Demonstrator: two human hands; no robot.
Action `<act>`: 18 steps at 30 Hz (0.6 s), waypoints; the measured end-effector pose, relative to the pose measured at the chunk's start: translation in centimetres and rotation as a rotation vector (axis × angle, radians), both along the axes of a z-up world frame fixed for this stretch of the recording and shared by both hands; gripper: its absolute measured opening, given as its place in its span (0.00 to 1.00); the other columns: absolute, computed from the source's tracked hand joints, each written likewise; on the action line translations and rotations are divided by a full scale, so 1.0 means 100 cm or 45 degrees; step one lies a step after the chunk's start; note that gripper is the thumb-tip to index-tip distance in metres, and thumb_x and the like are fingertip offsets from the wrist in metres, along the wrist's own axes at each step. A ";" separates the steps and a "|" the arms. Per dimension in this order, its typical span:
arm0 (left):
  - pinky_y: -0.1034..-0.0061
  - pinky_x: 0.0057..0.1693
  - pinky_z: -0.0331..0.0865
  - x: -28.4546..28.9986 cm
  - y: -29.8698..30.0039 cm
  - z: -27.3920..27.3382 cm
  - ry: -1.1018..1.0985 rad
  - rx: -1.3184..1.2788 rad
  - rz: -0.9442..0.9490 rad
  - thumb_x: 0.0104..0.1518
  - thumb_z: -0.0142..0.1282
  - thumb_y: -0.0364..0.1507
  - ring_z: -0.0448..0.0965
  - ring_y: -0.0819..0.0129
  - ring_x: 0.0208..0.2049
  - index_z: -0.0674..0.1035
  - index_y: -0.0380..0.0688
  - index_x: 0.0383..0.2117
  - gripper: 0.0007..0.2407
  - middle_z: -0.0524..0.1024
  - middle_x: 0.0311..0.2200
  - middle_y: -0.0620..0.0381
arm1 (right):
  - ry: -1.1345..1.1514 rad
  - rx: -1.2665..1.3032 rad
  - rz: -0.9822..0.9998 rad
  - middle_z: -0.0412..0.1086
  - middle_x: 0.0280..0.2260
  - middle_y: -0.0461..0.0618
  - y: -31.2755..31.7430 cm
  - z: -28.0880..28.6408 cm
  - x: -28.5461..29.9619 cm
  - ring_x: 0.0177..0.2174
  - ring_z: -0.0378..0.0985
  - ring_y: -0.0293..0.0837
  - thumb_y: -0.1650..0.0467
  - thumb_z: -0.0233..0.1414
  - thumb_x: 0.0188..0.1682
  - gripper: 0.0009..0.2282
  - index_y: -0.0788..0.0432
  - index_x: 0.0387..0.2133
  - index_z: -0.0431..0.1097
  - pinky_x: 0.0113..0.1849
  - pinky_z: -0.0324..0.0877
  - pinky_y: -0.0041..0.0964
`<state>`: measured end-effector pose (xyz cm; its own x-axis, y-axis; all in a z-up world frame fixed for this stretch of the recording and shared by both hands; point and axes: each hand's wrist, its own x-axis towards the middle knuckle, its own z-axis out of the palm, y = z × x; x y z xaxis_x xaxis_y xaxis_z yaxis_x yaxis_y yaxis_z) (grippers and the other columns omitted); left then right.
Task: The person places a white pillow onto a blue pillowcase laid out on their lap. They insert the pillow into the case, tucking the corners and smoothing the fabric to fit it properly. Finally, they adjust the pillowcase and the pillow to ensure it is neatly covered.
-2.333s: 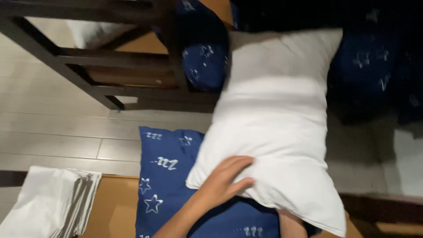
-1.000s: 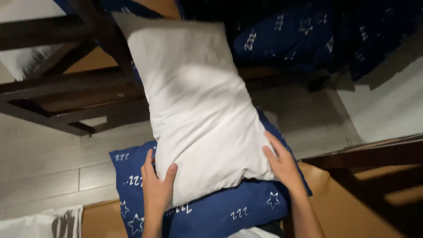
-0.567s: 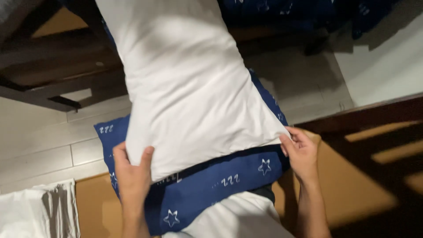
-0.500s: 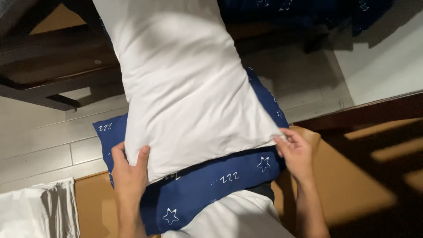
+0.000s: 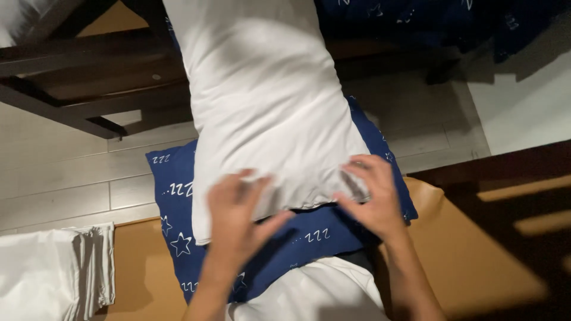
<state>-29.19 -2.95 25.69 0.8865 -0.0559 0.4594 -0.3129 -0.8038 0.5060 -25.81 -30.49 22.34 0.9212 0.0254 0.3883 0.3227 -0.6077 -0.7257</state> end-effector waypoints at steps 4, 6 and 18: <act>0.58 0.51 0.62 -0.010 -0.031 -0.047 0.091 0.153 -0.301 0.47 0.67 0.34 0.73 0.55 0.47 0.81 0.47 0.47 0.19 0.75 0.46 0.51 | -0.029 -0.237 0.318 0.70 0.48 0.53 0.017 -0.013 0.001 0.52 0.69 0.54 0.69 0.67 0.35 0.16 0.58 0.37 0.78 0.53 0.62 0.46; 0.59 0.50 0.63 -0.019 -0.036 -0.072 0.125 0.232 -0.350 0.49 0.65 0.30 0.74 0.58 0.45 0.82 0.49 0.45 0.15 0.76 0.43 0.55 | -0.043 -0.302 0.365 0.71 0.47 0.51 0.014 -0.025 -0.002 0.52 0.69 0.53 0.69 0.67 0.36 0.11 0.56 0.33 0.80 0.53 0.62 0.47; 0.68 0.43 0.68 -0.013 -0.015 0.013 -0.025 -0.247 -0.360 0.50 0.67 0.23 0.78 0.61 0.36 0.82 0.42 0.39 0.10 0.78 0.35 0.58 | 0.185 0.133 0.063 0.77 0.43 0.51 0.016 -0.008 0.010 0.45 0.80 0.46 0.75 0.61 0.43 0.04 0.61 0.32 0.78 0.48 0.72 0.36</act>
<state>-30.52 -4.41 27.03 0.8391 -0.2080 0.5026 -0.5209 -0.5732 0.6325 -24.85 -28.85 21.57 0.9664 0.0386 0.2540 0.2374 -0.5123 -0.8253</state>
